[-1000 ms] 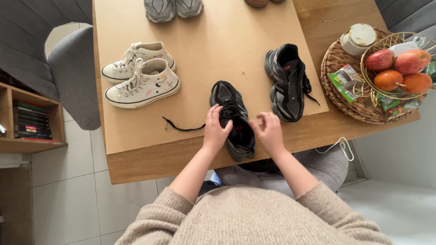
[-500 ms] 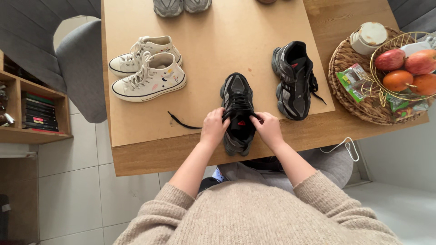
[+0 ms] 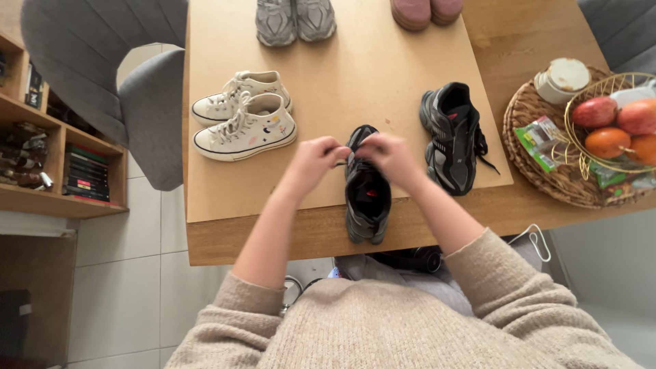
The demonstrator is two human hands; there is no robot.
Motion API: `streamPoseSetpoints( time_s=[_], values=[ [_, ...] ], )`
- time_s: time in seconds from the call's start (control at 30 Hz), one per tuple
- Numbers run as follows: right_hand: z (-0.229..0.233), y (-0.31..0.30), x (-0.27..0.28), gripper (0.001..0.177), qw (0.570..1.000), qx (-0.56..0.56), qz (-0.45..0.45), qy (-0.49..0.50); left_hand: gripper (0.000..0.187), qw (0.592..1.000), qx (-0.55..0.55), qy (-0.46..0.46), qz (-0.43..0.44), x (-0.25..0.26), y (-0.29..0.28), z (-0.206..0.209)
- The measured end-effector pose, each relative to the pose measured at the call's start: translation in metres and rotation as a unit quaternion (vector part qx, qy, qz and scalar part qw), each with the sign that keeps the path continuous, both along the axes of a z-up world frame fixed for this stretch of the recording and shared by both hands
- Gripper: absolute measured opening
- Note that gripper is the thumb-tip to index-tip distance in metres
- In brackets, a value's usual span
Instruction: The person removes the laces from a pair of black sneakers and then re-laces them one at a time, threading the laces through the eyelets and tying them off. The shoes remain on the table throughout the process.
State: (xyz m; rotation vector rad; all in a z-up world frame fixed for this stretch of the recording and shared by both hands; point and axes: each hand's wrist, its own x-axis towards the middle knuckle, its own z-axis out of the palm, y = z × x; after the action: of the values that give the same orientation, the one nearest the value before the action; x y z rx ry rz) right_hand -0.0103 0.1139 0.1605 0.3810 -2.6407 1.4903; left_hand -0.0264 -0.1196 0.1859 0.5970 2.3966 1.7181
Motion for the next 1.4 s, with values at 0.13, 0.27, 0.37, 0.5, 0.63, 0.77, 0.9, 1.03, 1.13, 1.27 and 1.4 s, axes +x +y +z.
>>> streamPoseSetpoints(
  time_s=[0.13, 0.27, 0.37, 0.5, 0.63, 0.77, 0.9, 1.03, 1.13, 1.27, 1.4],
  values=[
    [-0.008, 0.033, -0.01, 0.014, 0.956, -0.259, -0.116, -0.07, 0.022, 0.997, -0.055, -0.044, 0.018, 0.004, -0.056, 0.01],
    [-0.032, 0.05, -0.01, 0.014, 0.93, -0.304, -0.163, -0.128, 0.02, 0.989, -0.08, -0.12, 0.008, 0.023, -0.092, -0.007],
    [-0.053, 0.057, -0.023, 0.014, 0.925, -0.301, -0.186, -0.139, 0.021, 0.977, -0.097, -0.192, -0.017, 0.037, -0.098, -0.039],
    [-0.076, 0.052, -0.037, 0.017, 0.954, -0.17, -0.213, -0.126, 0.02, 0.952, 0.051, -0.293, -0.065, 0.049, -0.088, -0.094],
    [-0.088, 0.024, 0.0, 0.048, 0.937, 0.221, -0.21, 0.172, 0.018, 0.802, 0.374, -0.465, 0.031, 0.049, -0.058, -0.142],
    [-0.095, -0.015, 0.036, 0.035, 0.939, 0.272, -0.211, -0.02, 0.015, 0.823, 0.405, -0.387, 0.095, 0.037, -0.01, -0.178],
    [-0.105, -0.021, 0.04, 0.036, 0.954, 0.231, -0.188, -0.045, 0.014, 0.877, 0.367, -0.282, 0.132, 0.018, 0.034, -0.201],
    [-0.12, -0.003, 0.042, 0.035, 0.973, 0.078, -0.175, -0.131, 0.014, 0.899, 0.334, -0.24, 0.149, 0.012, 0.053, -0.198],
    [-0.133, 0.004, 0.044, 0.034, 0.973, 0.074, -0.171, -0.139, 0.013, 0.932, 0.247, -0.21, 0.165, 0.018, 0.056, -0.179],
    [-0.145, 0.005, 0.043, 0.034, 0.973, 0.074, -0.173, -0.133, 0.011, 0.968, 0.139, -0.158, 0.136, 0.021, 0.051, -0.151],
    [-0.153, 0.009, 0.043, 0.034, 0.977, 0.055, -0.162, -0.128, 0.011, 0.992, 0.057, -0.033, 0.103, 0.017, 0.048, -0.139]
  ],
)
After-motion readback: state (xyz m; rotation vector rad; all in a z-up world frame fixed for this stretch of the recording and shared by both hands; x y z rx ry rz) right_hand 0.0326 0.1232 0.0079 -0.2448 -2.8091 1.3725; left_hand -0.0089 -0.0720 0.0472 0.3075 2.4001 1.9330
